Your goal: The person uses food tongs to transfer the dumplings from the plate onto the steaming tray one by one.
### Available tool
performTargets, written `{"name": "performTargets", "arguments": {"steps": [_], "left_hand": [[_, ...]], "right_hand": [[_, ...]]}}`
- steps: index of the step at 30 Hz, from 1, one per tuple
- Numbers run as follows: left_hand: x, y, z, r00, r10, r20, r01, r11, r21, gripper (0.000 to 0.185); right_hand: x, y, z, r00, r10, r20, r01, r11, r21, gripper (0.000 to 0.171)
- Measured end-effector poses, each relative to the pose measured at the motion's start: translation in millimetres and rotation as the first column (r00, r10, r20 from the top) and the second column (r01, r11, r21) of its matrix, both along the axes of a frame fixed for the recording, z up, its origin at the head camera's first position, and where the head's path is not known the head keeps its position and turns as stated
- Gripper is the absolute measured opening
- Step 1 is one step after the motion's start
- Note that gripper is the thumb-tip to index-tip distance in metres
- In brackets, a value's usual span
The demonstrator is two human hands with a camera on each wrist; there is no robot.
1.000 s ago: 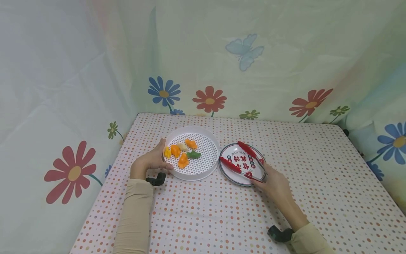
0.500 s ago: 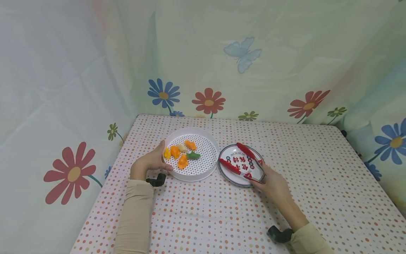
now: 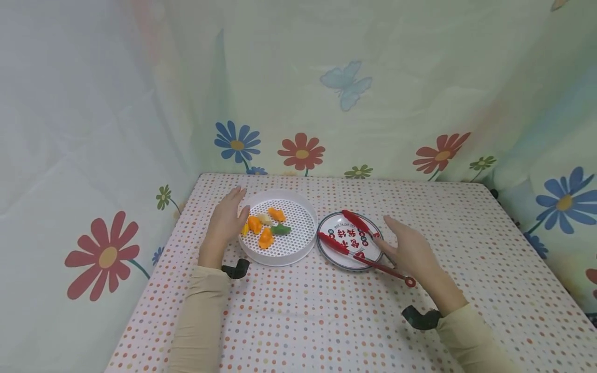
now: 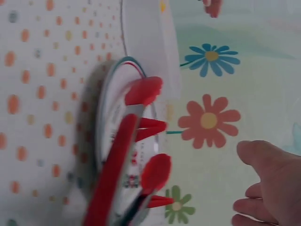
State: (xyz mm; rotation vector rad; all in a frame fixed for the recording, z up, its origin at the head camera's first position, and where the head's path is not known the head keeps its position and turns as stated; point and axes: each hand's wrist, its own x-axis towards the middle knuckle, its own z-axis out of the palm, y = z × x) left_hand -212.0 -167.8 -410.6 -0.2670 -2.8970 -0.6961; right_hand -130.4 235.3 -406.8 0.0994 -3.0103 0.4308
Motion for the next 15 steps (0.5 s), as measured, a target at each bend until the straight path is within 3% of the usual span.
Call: {"name": "performTargets", "arguments": {"steps": [1, 3, 5, 7, 9, 15], "left_hand": [[-1.6, 4.9, 0.2, 0.994, 0.013, -0.107, -0.013, 1.0, 0.001, 0.052], [-3.3, 15.0, 0.6, 0.957, 0.028, -0.288, -0.036, 0.999, -0.021, 0.046], [-3.0, 25.7, 0.5, 0.918, 0.044, -0.394, -0.069, 0.996, -0.049, 0.045], [-2.3, 35.9, -0.9, 0.901, 0.045, -0.43, -0.097, 0.99, -0.1, 0.047], [-0.8, 46.0, -0.6, 0.9, 0.036, -0.435, -0.102, 0.986, -0.13, 0.052], [3.3, 70.8, 3.1, 0.931, -0.013, -0.366, -0.063, 0.979, -0.196, 0.067]], "right_hand": [[-3.7, -0.2, 4.8, 0.999, 0.015, -0.028, -0.015, 1.0, -0.001, 0.073], [-10.8, -1.5, 12.2, 0.994, 0.046, -0.099, -0.045, 0.999, 0.007, 0.072], [-17.1, -4.9, 17.8, 0.983, 0.075, -0.166, -0.072, 0.997, 0.019, 0.072], [-22.0, -10.0, 22.3, 0.973, 0.102, -0.208, -0.096, 0.995, 0.041, 0.074], [-26.3, -16.1, 26.1, 0.96, 0.129, -0.248, -0.114, 0.991, 0.075, 0.078], [-35.6, -34.6, 34.0, 0.935, 0.157, -0.319, -0.106, 0.98, 0.169, 0.096]]}}
